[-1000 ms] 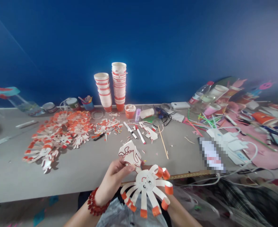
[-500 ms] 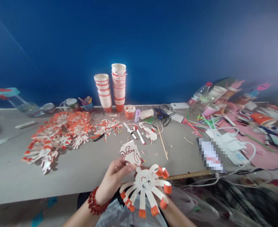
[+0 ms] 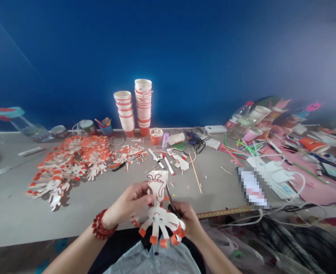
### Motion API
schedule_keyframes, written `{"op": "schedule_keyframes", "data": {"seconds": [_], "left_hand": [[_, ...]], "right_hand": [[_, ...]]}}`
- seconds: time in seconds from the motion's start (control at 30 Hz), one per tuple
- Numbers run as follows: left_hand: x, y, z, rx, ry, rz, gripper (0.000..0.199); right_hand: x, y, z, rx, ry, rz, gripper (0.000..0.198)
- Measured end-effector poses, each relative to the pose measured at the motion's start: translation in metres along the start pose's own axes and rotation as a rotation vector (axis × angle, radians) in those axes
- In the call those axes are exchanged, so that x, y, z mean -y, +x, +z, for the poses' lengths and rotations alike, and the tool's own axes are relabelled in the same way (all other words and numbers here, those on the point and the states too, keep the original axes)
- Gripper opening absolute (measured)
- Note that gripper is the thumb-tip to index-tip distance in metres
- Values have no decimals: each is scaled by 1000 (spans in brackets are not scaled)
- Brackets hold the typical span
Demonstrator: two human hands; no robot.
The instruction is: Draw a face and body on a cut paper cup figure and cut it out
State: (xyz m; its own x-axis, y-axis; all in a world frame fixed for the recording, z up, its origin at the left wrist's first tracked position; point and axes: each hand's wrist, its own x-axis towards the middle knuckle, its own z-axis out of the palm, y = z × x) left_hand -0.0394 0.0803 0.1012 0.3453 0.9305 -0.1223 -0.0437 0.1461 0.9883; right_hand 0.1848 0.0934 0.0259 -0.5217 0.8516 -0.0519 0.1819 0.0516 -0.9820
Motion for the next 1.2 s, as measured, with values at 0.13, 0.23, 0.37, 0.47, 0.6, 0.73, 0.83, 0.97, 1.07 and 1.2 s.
{"op": "schedule_keyframes", "data": {"seconds": [0.13, 0.23, 0.37, 0.47, 0.6, 0.73, 0.83, 0.97, 1.07, 1.2], "left_hand": [[-8, 7, -23, 156, 93, -18, 26], [-16, 11, -34, 209, 211, -28, 25], [-28, 15, -41, 237, 407, -36, 23], [-35, 20, -43, 291, 516, -26, 24], [-39, 27, -45, 380, 539, -24, 23], [-41, 29, -49, 368, 557, -37, 25], [-45, 29, -53, 348, 601, -24, 26], [-50, 30, -58, 357, 601, -23, 25], [-50, 32, -57, 381, 598, -18, 25], [-48, 40, -48, 510, 659, 13, 27]], "right_hand": [[9, -6, -10, 129, 23, 109, 46], [17, -7, -15, 188, -9, 158, 38], [28, -6, -20, 219, -50, 182, 33], [32, -5, -22, 255, -43, 173, 32], [35, -5, -29, 299, -72, 136, 32], [38, -7, -47, 371, -209, 93, 32], [39, -9, -65, 376, -150, 92, 41], [43, -6, -79, 354, -44, 85, 48], [50, 5, -73, 157, 17, 48, 44], [60, 26, -48, -104, 218, -18, 39]]}}
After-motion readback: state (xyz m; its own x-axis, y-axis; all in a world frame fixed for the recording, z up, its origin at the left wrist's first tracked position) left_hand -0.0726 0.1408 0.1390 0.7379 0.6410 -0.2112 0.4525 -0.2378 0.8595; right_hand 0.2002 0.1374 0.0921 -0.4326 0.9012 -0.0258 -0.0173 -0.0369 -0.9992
